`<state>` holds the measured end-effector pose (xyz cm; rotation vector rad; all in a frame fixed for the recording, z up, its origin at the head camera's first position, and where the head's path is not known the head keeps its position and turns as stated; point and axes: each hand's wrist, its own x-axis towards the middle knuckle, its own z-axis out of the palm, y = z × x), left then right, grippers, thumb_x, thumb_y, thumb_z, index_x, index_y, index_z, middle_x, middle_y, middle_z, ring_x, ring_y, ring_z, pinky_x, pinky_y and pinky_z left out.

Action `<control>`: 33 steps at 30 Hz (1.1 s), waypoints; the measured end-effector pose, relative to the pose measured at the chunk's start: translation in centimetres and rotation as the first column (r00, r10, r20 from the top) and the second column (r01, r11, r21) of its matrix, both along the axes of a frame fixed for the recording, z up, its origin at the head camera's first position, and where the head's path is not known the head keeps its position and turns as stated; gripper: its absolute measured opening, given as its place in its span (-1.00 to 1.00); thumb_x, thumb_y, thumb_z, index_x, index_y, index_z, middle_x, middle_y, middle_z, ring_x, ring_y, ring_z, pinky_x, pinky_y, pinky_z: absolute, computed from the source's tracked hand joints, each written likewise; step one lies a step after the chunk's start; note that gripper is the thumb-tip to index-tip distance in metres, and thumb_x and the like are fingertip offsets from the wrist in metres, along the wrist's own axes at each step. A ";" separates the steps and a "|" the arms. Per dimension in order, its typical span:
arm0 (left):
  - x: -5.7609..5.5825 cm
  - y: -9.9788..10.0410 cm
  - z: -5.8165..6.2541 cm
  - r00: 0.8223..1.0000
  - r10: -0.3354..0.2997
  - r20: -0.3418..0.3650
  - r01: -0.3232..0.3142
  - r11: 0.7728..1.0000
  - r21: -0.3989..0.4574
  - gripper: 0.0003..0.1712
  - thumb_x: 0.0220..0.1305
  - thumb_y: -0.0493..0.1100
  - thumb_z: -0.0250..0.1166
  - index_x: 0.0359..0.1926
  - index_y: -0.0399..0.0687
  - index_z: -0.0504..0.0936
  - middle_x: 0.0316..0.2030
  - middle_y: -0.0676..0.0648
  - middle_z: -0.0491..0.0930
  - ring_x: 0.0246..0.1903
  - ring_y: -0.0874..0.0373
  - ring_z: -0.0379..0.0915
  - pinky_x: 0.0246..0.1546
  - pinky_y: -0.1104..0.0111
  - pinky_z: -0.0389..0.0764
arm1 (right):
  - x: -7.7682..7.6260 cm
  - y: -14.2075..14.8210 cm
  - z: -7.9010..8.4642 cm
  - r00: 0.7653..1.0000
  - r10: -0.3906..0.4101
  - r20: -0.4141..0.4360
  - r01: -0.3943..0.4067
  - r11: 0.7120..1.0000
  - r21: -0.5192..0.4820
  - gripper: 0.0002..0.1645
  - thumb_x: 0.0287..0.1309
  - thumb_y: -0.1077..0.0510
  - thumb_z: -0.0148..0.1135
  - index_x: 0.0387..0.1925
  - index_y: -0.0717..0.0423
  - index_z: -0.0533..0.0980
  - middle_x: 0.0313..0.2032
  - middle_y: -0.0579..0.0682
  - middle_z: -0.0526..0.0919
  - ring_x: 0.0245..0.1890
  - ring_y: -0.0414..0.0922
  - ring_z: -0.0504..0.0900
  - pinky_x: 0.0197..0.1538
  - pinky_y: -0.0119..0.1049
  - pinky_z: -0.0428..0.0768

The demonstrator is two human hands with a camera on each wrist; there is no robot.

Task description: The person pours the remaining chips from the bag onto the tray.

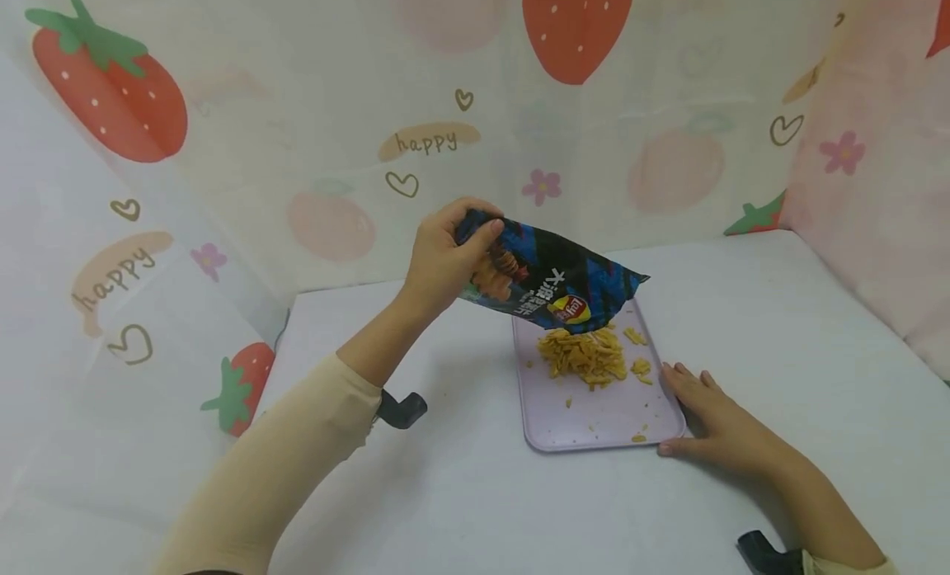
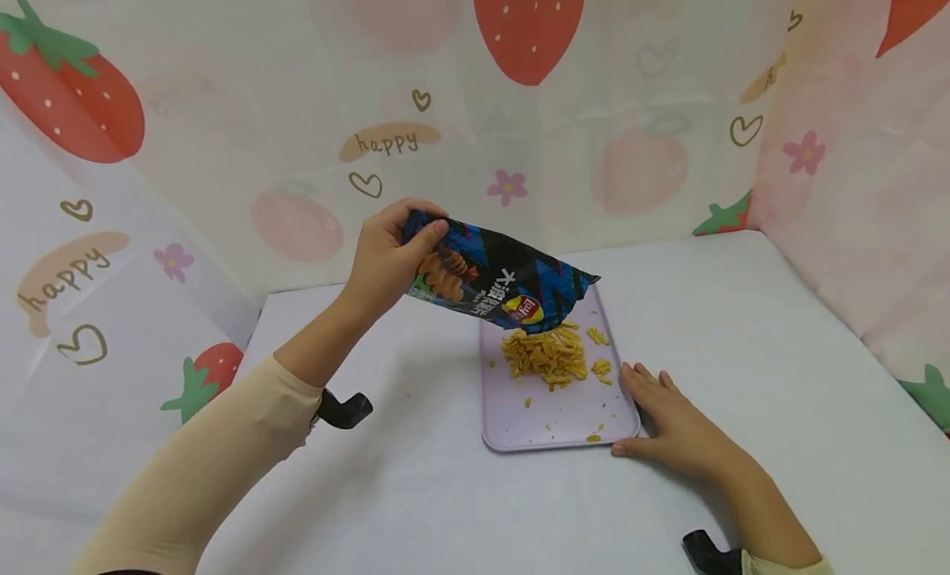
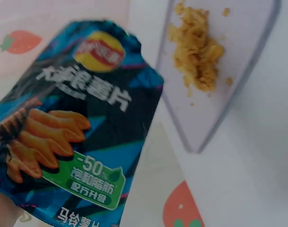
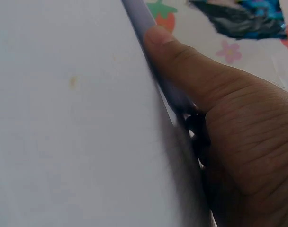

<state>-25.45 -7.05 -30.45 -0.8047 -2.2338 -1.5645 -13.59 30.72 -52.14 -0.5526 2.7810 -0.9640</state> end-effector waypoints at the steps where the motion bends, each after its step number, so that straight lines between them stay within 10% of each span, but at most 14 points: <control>1: 0.0 0.0 0.1 1.000 -0.011 0.012 0.011 1.000 -0.008 -0.84 0.40 -0.15 0.36 -0.06 -0.09 0.70 -0.10 -0.06 0.69 -0.21 0.16 0.54 -0.18 0.37 0.58 | 0.0 0.0 0.0 1.000 -0.001 -0.003 0.001 1.000 0.002 0.42 -0.04 -0.48 0.44 0.63 0.03 -0.04 0.61 0.19 -0.02 0.61 0.21 -0.13 0.59 -0.26 -0.44; 16: -0.4 -0.6 2.3 0.998 -0.060 0.004 0.060 0.992 0.114 -0.84 0.40 -0.21 0.36 -0.09 -0.20 0.69 -0.18 -0.07 0.68 -0.28 0.12 0.55 -0.25 0.39 0.59 | -0.1 0.1 0.5 1.000 -0.001 0.001 0.001 1.000 0.009 0.43 -0.05 -0.48 0.44 0.63 0.02 -0.04 0.61 0.18 -0.01 0.61 0.21 -0.13 0.58 -0.27 -0.45; 24: -0.2 -0.7 2.8 0.999 0.027 0.038 -0.032 0.989 0.144 -0.81 0.40 -0.18 0.36 -0.05 -0.18 0.68 -0.19 -0.06 0.68 -0.27 0.13 0.57 -0.21 0.39 0.62 | -0.2 0.1 0.4 0.999 0.014 -0.029 -0.014 1.000 0.010 0.42 -0.05 -0.47 0.45 0.63 0.06 -0.01 0.60 0.20 0.02 0.60 0.22 -0.09 0.52 -0.48 -0.48; 33: -0.4 -1.1 2.9 1.000 -0.008 0.021 0.003 0.974 0.225 -0.81 0.40 -0.23 0.35 -0.04 -0.24 0.67 -0.22 -0.06 0.68 -0.27 0.11 0.59 -0.21 0.36 0.66 | -0.7 -0.7 -1.7 0.998 0.017 -0.053 -0.018 1.000 -0.019 0.42 -0.05 -0.45 0.47 0.62 0.07 -0.01 0.59 0.20 0.04 0.61 0.22 -0.11 0.55 -0.41 -0.48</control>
